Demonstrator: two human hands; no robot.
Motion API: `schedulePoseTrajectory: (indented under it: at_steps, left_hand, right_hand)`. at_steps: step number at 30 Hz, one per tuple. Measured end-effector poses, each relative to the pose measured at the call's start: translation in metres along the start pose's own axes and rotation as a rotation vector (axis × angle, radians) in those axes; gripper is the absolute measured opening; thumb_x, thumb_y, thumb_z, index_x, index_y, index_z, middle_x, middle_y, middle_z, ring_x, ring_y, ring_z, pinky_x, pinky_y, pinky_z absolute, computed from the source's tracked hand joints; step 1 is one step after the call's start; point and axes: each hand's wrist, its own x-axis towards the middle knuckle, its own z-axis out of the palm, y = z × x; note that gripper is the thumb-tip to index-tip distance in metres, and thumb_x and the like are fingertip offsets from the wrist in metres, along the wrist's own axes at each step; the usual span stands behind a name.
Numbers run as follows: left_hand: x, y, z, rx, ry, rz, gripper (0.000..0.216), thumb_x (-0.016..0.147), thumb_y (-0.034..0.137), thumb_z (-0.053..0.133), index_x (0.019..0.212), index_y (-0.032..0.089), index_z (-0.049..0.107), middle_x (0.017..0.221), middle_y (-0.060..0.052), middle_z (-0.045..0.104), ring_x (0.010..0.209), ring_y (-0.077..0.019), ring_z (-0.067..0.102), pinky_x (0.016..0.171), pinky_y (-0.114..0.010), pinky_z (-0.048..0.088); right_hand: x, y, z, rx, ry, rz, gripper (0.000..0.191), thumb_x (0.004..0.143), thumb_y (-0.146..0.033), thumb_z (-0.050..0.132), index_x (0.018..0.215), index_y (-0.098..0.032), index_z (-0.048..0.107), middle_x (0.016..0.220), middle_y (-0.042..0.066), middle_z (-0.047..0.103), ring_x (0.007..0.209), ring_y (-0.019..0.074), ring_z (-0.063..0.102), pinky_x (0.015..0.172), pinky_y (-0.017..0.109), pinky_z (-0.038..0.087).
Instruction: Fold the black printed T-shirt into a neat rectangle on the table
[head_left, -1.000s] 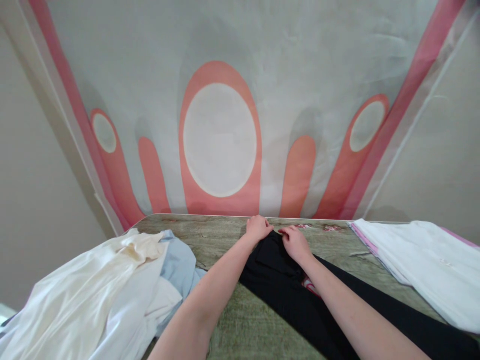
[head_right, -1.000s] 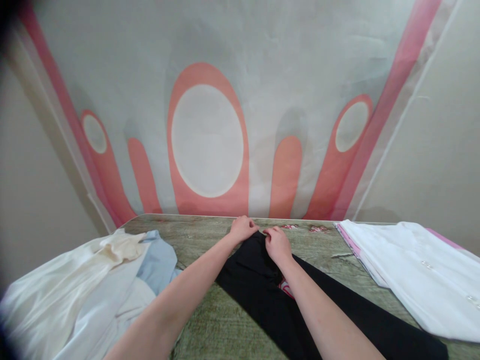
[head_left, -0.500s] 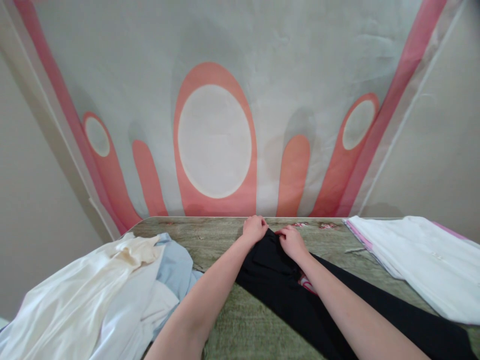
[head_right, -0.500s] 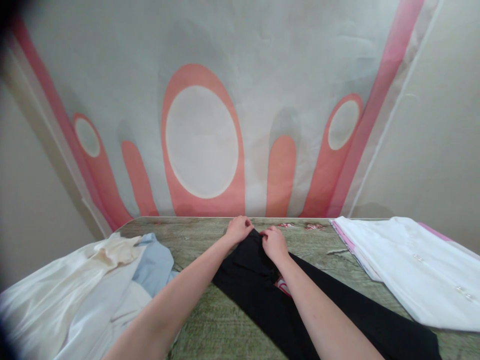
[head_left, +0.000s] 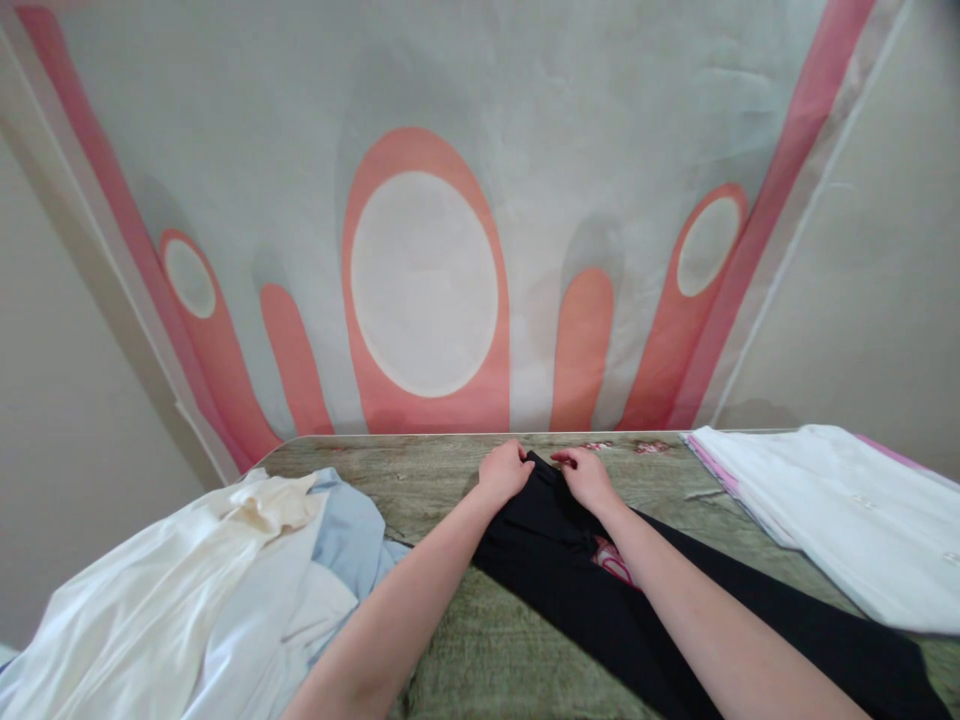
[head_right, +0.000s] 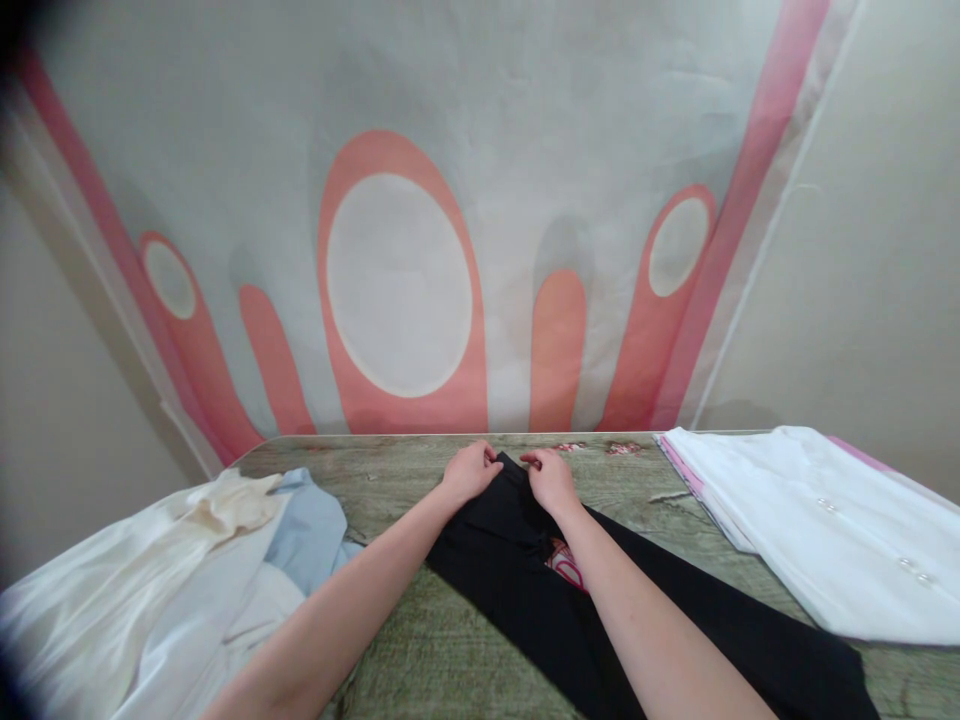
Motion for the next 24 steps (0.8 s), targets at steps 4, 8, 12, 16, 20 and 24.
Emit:
schedulePoseTrajectory:
  at_steps: [4,8,12,16,20,24]
  left_hand:
    - [-0.003,0.0,0.0,-0.027,-0.02,-0.027,0.022,0.074,0.035,0.058,0.09,0.021,0.055,0.088,-0.005,0.063,0.081,-0.0191,0.059,0.068,-0.026,0.043]
    - [-0.006,-0.003,0.0,-0.091,-0.042,-0.001,0.025,0.072,0.029,0.059,0.094,0.021,0.052,0.084,-0.003,0.063,0.079,-0.0184,0.059,0.067,-0.026,0.042]
    - [-0.008,-0.007,0.002,-0.166,0.013,0.08,0.028,0.074,0.021,0.056,0.101,0.019,0.048,0.073,0.0,0.062,0.073,-0.0167,0.059,0.068,-0.026,0.042]
    - [-0.011,-0.009,0.004,-0.221,0.057,0.108,0.03,0.074,0.017,0.056,0.104,0.018,0.047,0.07,0.001,0.06,0.072,-0.016,0.058,0.07,-0.027,0.042]
    - [-0.015,-0.012,0.004,-0.292,0.059,0.092,0.044,0.069,0.025,0.065,0.108,0.017,0.045,0.082,-0.003,0.06,0.08,-0.0178,0.058,0.074,-0.029,0.044]
    - [-0.016,-0.014,0.002,-0.296,0.036,0.166,0.05,0.063,0.02,0.069,0.108,0.017,0.047,0.098,-0.006,0.057,0.09,-0.0196,0.056,0.082,-0.032,0.043]
  right_hand:
    - [0.0,0.001,0.001,0.021,0.001,0.007,0.033,0.068,-0.005,0.045,0.088,-0.015,0.069,0.093,0.007,0.067,0.09,0.0175,0.058,0.083,0.028,0.041]
    - [0.001,0.002,0.001,0.052,0.003,0.017,0.033,0.068,-0.004,0.045,0.087,-0.015,0.07,0.093,0.007,0.067,0.091,0.0179,0.057,0.084,0.028,0.041]
    - [0.001,0.003,0.001,0.095,0.002,0.037,0.033,0.066,-0.004,0.046,0.085,-0.016,0.07,0.092,0.007,0.067,0.09,0.0185,0.057,0.085,0.03,0.04]
    - [0.003,0.004,0.0,0.182,-0.001,0.073,0.031,0.066,-0.004,0.047,0.083,-0.016,0.07,0.091,0.006,0.067,0.09,0.0188,0.058,0.087,0.032,0.04]
    - [0.006,0.007,-0.005,0.332,-0.012,0.145,0.031,0.065,-0.003,0.049,0.084,-0.016,0.069,0.091,0.005,0.068,0.087,0.0167,0.06,0.086,0.031,0.043]
    - [0.01,0.014,-0.013,0.511,-0.019,0.264,0.027,0.068,-0.004,0.051,0.087,-0.015,0.066,0.086,0.006,0.069,0.078,0.0155,0.064,0.075,0.029,0.05]
